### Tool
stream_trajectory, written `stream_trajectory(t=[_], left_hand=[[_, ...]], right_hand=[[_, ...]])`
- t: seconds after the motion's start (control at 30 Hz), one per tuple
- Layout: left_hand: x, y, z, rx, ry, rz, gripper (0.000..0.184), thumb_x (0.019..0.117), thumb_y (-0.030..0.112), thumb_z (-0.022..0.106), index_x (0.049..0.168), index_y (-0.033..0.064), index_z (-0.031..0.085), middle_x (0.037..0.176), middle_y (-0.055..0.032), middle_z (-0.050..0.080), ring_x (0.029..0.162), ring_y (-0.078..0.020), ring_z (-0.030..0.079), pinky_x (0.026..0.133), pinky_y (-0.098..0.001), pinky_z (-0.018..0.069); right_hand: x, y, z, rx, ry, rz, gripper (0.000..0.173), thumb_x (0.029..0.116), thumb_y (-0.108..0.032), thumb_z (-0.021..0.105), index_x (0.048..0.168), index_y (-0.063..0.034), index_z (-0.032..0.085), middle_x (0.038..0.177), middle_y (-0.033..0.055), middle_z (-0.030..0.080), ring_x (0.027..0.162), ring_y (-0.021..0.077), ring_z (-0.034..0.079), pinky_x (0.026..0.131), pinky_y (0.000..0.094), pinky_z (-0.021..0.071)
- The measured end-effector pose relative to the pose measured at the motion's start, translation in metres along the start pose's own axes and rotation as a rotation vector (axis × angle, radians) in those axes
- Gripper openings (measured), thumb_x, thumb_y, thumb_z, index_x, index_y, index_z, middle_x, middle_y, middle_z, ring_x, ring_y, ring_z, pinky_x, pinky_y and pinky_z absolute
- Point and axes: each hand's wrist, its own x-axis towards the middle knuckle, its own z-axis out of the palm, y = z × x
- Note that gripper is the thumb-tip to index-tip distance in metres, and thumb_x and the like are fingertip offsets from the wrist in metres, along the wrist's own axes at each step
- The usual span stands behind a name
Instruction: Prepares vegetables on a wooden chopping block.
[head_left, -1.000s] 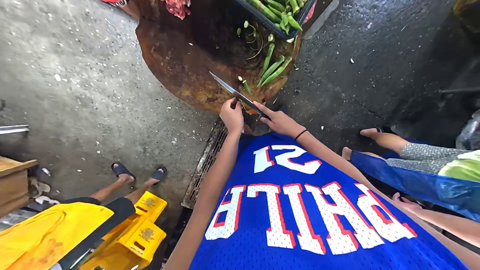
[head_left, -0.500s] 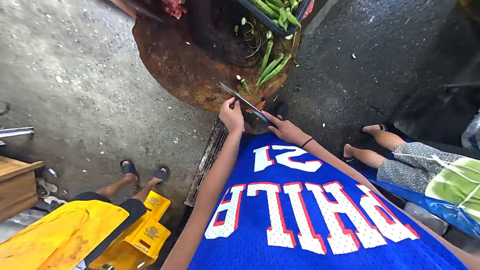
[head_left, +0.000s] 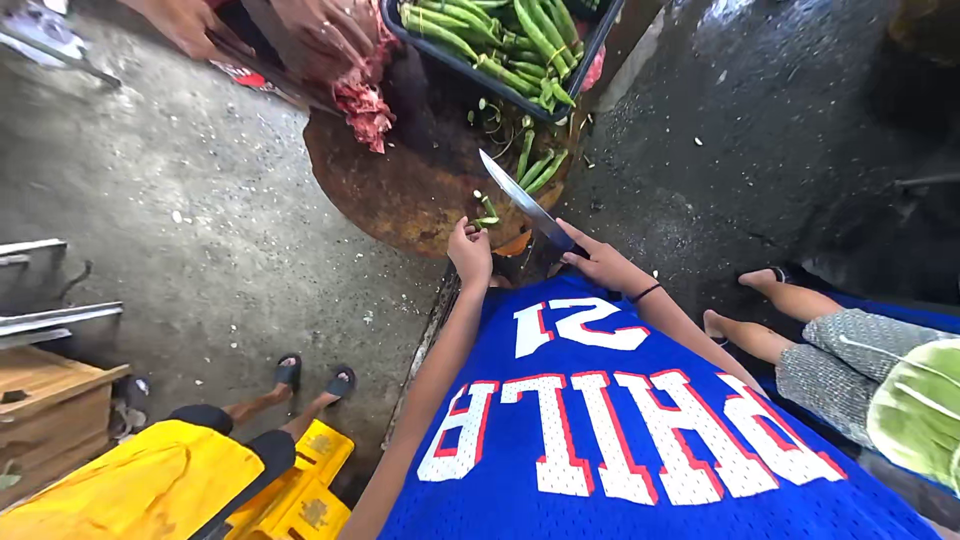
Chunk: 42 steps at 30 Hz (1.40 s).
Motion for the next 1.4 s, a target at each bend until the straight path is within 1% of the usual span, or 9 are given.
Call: stream_trajectory(t=[0.13, 0.23, 0.33, 0.47, 0.6, 0.77, 1.0, 1.27, 1.4], left_hand=[[0.009, 0.022, 0.001, 0.138, -0.1, 0.088, 0.067, 0.0928, 0.02, 0.072, 0.154, 0.0083, 0.045, 0.138, -0.0225, 0.057, 0.117, -0.0329, 0.063, 0.099, -0.0476, 0.0544], [0.018, 0.039, 0.001, 0.296, -0.176, 0.157, 0.067, 0.0902, 0.018, 0.075, 0.152, 0.0174, 0.05, 0.145, -0.0236, 0.049, 0.121, -0.0367, 0.06, 0.098, -0.0502, 0.0558], [0.026, 0.049, 0.003, 0.453, -0.218, 0.198, 0.056, 0.0947, 0.023, 0.072, 0.148, 0.018, 0.055, 0.147, -0.0241, 0.045, 0.118, -0.0375, 0.063, 0.095, -0.0501, 0.0575], [0.025, 0.055, 0.003, 0.55, -0.208, 0.227, 0.053, 0.0889, 0.015, 0.075, 0.139, 0.0141, 0.06, 0.149, -0.0257, 0.042, 0.104, -0.0425, 0.068, 0.083, -0.0583, 0.0611], [0.039, 0.069, 0.0, 0.667, -0.324, 0.182, 0.054, 0.0887, 0.017, 0.076, 0.139, 0.0104, 0.059, 0.153, -0.0258, 0.041, 0.116, -0.0405, 0.065, 0.094, -0.0515, 0.0591], [0.051, 0.062, -0.01, 0.65, -0.374, 0.218, 0.042, 0.0872, 0.016, 0.076, 0.128, 0.0109, 0.067, 0.143, -0.0228, 0.052, 0.122, -0.0362, 0.062, 0.1, -0.0488, 0.0557], [0.047, 0.053, -0.015, 0.625, -0.369, 0.281, 0.042, 0.0907, 0.017, 0.074, 0.131, 0.0132, 0.067, 0.141, -0.0222, 0.054, 0.121, -0.0351, 0.062, 0.1, -0.0488, 0.0556], [0.057, 0.046, -0.015, 0.595, -0.408, 0.298, 0.033, 0.0861, 0.014, 0.077, 0.119, 0.0143, 0.073, 0.132, -0.0197, 0.06, 0.122, -0.0332, 0.06, 0.102, -0.0473, 0.0528], [0.054, 0.031, -0.024, 0.512, -0.356, 0.302, 0.031, 0.0853, 0.016, 0.079, 0.116, 0.0137, 0.075, 0.127, -0.0185, 0.063, 0.121, -0.0326, 0.06, 0.103, -0.0478, 0.051]], right_hand=[[-0.015, -0.01, -0.019, -0.009, 0.013, 0.047, 0.063, 0.1089, -0.04, 0.048, 0.162, -0.05, 0.016, 0.12, 0.0156, 0.07, 0.085, 0.0332, 0.071, 0.074, 0.0583, 0.0574], [-0.019, -0.003, -0.024, -0.024, 0.03, 0.075, 0.063, 0.109, -0.04, 0.048, 0.162, -0.0492, 0.017, 0.131, 0.0143, 0.067, 0.102, 0.0358, 0.071, 0.087, 0.0632, 0.0552], [-0.02, 0.008, -0.026, -0.009, 0.055, 0.08, 0.063, 0.1085, -0.041, 0.049, 0.162, -0.0502, 0.017, 0.132, 0.0139, 0.067, 0.105, 0.0349, 0.07, 0.09, 0.0625, 0.0544], [-0.023, 0.017, -0.029, 0.028, 0.073, 0.02, 0.062, 0.1082, -0.04, 0.048, 0.164, -0.0417, 0.021, 0.153, 0.0079, 0.053, 0.13, 0.0255, 0.06, 0.11, 0.0534, 0.0475], [-0.025, 0.012, -0.037, 0.037, 0.087, 0.029, 0.062, 0.1082, -0.039, 0.047, 0.164, -0.0392, 0.02, 0.15, 0.0096, 0.055, 0.125, 0.0277, 0.063, 0.107, 0.0546, 0.0495], [-0.027, 0.011, -0.04, 0.073, 0.097, 0.045, 0.063, 0.1087, -0.038, 0.047, 0.164, -0.0425, 0.017, 0.154, 0.0079, 0.052, 0.127, 0.0284, 0.063, 0.107, 0.0558, 0.0483], [-0.031, 0.013, -0.037, 0.127, 0.106, 0.142, 0.064, 0.1088, -0.038, 0.048, 0.163, -0.0457, 0.016, 0.135, 0.0187, 0.063, 0.089, 0.0341, 0.071, 0.081, 0.0573, 0.0568], [-0.031, 0.01, -0.043, 0.046, 0.047, 0.109, 0.065, 0.1085, -0.037, 0.049, 0.163, -0.0453, 0.016, 0.145, 0.0148, 0.059, 0.12, 0.0359, 0.065, 0.103, 0.0608, 0.0487], [-0.032, 0.01, -0.043, 0.04, 0.041, 0.122, 0.065, 0.1085, -0.038, 0.049, 0.164, -0.0454, 0.015, 0.147, 0.0152, 0.057, 0.124, 0.0363, 0.063, 0.105, 0.0608, 0.047]])
